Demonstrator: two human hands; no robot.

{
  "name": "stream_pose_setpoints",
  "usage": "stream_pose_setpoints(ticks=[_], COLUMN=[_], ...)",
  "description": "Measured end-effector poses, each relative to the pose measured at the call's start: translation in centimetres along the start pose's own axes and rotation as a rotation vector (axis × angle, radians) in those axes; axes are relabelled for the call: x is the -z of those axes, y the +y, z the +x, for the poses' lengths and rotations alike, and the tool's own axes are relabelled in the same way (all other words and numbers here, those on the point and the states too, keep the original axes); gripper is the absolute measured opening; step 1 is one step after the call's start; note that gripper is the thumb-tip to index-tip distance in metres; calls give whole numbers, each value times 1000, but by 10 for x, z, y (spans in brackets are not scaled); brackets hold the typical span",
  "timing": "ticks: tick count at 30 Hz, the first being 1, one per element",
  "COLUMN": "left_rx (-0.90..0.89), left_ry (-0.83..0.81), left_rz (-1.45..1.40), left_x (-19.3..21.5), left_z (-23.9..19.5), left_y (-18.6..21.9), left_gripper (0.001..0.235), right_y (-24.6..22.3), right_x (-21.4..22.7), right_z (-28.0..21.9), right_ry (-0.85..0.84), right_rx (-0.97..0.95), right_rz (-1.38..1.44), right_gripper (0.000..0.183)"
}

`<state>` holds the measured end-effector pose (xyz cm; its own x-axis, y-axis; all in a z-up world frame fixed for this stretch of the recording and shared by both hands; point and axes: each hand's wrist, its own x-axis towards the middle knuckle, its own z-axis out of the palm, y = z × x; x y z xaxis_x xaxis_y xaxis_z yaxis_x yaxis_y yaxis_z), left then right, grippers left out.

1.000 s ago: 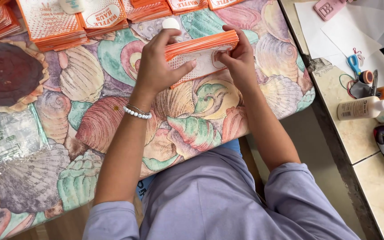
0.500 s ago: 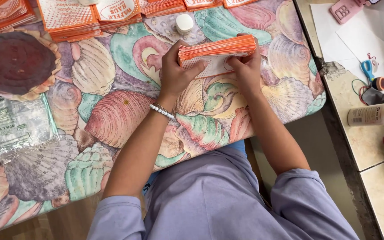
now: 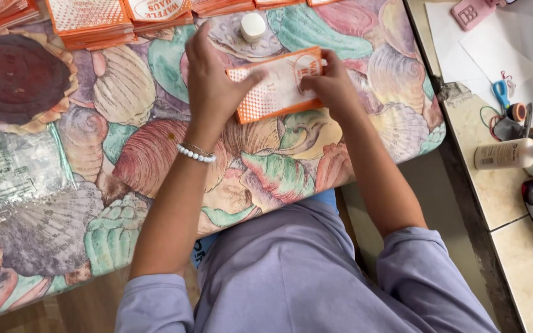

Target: Applying glue and tape to paper bag templates and folding them to assemble the bags

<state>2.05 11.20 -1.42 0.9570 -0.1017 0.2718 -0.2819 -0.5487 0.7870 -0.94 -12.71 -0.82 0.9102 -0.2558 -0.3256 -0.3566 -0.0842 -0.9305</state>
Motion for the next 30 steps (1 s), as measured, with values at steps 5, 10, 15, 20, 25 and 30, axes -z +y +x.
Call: stream_pose_setpoints(ticks=[5,10,15,20,25,30], left_rx=[-204,-267,-281,-359,-385,-396], left_ry=[-610,-767,-773,-684,-680,-648], left_rz=[287,687,664,660,606,594], left_x=[32,19,16,4,6,3], left_z=[3,16,18,21,18,17], left_y=[34,36,39,21,16,13], left_gripper=[149,150,149,152,148,158], right_y=[3,-14,-61,-61,-58,-63], right_x=[3,32,14,-4,-5,3], right_z=[4,-5,-16,8,12,-4], right_ry=[5,-115,-480,-601,-609,-585], right_rx=[-7,281,674,793,798,815], right_rz=[-86,-720,-1028,-1266,-1398,-1202], right_gripper=[87,120,146,153,157,135])
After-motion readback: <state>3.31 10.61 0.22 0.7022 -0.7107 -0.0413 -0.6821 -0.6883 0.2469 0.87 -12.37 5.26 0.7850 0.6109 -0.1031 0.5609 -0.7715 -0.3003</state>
